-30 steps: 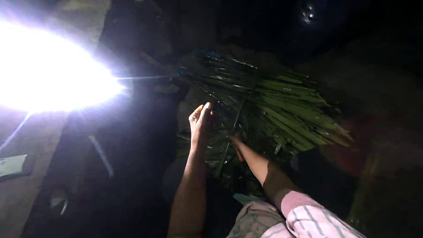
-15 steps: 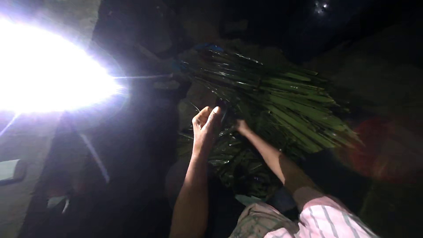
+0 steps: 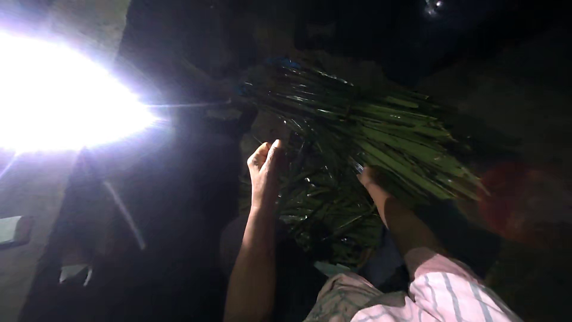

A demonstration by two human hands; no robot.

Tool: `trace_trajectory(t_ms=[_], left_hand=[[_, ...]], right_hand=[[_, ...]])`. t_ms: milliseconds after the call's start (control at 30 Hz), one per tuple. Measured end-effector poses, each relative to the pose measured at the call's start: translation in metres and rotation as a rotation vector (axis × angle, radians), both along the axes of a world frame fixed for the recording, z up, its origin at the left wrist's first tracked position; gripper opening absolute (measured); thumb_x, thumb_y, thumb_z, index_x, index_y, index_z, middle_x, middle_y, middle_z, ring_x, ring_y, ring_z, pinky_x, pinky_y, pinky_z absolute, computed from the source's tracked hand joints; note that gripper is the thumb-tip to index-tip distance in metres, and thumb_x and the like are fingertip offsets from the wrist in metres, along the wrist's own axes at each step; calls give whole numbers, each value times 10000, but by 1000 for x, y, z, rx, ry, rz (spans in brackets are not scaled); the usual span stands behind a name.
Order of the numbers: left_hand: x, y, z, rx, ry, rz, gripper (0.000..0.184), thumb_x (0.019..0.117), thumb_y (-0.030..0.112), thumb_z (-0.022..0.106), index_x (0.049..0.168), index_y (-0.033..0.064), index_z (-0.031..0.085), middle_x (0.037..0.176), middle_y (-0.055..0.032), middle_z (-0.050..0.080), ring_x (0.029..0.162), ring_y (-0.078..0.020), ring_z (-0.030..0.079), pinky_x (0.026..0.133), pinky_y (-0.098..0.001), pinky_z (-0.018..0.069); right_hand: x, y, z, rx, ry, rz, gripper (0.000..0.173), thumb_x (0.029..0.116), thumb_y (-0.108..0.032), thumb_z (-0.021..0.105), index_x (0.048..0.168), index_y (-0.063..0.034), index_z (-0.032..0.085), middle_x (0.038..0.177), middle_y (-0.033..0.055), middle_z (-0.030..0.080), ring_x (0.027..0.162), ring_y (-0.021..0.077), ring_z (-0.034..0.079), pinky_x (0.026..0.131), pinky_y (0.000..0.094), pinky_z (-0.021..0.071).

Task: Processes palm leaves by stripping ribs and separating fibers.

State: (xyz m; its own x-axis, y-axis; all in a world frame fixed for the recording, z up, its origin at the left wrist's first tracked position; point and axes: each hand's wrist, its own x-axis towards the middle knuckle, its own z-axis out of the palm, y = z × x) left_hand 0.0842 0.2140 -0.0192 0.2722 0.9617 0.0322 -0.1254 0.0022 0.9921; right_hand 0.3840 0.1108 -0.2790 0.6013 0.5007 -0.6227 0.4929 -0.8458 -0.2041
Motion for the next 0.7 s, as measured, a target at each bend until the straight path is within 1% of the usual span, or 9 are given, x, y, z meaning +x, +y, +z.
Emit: trace_trajectory(t_ms=[67, 167, 233, 333, 400, 533, 600, 667, 700], left_hand=[[0, 0, -4, 9, 23, -9, 324, 1053, 274, 555, 753, 151, 563, 594, 43, 512, 503, -58, 495, 502, -221, 467], [0, -2, -5, 22, 64, -21, 335, 1050, 268, 552, 734, 158, 543, 592, 52, 501, 502, -45, 475, 489, -203, 436], [2, -4, -6, 17, 66, -25, 351, 1053, 280, 556, 723, 163, 533, 569, 57, 482, 467, -38, 454, 452, -195, 417], [6, -9, -6, -16, 76, -39, 350, 1058, 303, 549, 740, 156, 538, 573, 49, 487, 457, -47, 447, 442, -207, 411], [8, -14, -8, -40, 68, -69, 349, 1055, 329, 555, 754, 152, 545, 592, 41, 508, 472, -54, 469, 457, -217, 436], [14, -23, -18, -19, 152, -128, 341, 1045, 342, 561, 779, 127, 566, 615, 27, 524, 504, -65, 485, 494, -239, 445], [16, -31, -24, 7, 218, -143, 335, 1052, 317, 558, 797, 101, 583, 627, 12, 530, 515, -70, 482, 504, -245, 434], [15, -36, -31, 27, 260, -169, 318, 1056, 282, 560, 837, 59, 618, 656, -13, 556, 542, -87, 506, 531, -266, 457], [15, -39, -34, 32, 277, -183, 305, 1053, 263, 567, 845, 47, 621, 656, -17, 558, 544, -90, 509, 533, -270, 460]], right_hand=[[-2, -2, 1, -31, 43, 2, 608, 945, -177, 696, 1487, -10, 475, 1422, 255, 563, 1333, 409, 539, 1096, 579, 425], [-2, -13, -2, -41, 105, 46, 518, 896, -192, 752, 1344, 18, 597, 1346, 271, 604, 1270, 416, 580, 1051, 600, 456], [-2, -18, 7, 12, 107, 74, 496, 886, -194, 768, 1309, 21, 624, 1327, 276, 615, 1258, 423, 585, 1049, 612, 451], [-3, -18, 40, 152, 86, 30, 454, 906, -180, 756, 1290, 34, 642, 1304, 287, 624, 1246, 435, 586, 1061, 608, 444], [-4, -19, 68, 226, 62, 23, 409, 955, -167, 706, 1303, 36, 635, 1299, 289, 627, 1245, 444, 583, 1065, 616, 432], [3, -25, 104, 215, -32, 103, 336, 987, -164, 638, 1300, -45, 657, 1264, 254, 660, 1207, 446, 613, 989, 667, 458], [8, -34, 107, 243, -15, 86, 391, 983, -164, 654, 1340, -11, 613, 1264, 283, 646, 1198, 464, 610, 981, 672, 461], [12, -44, 106, 265, 6, 41, 625, 959, -202, 707, 1499, -10, 456, 1311, 309, 611, 1237, 482, 582, 1031, 655, 446], [11, -47, 101, 270, -2, 16, 683, 954, -201, 713, 1536, -18, 404, 1315, 312, 607, 1241, 485, 579, 1039, 649, 443]])
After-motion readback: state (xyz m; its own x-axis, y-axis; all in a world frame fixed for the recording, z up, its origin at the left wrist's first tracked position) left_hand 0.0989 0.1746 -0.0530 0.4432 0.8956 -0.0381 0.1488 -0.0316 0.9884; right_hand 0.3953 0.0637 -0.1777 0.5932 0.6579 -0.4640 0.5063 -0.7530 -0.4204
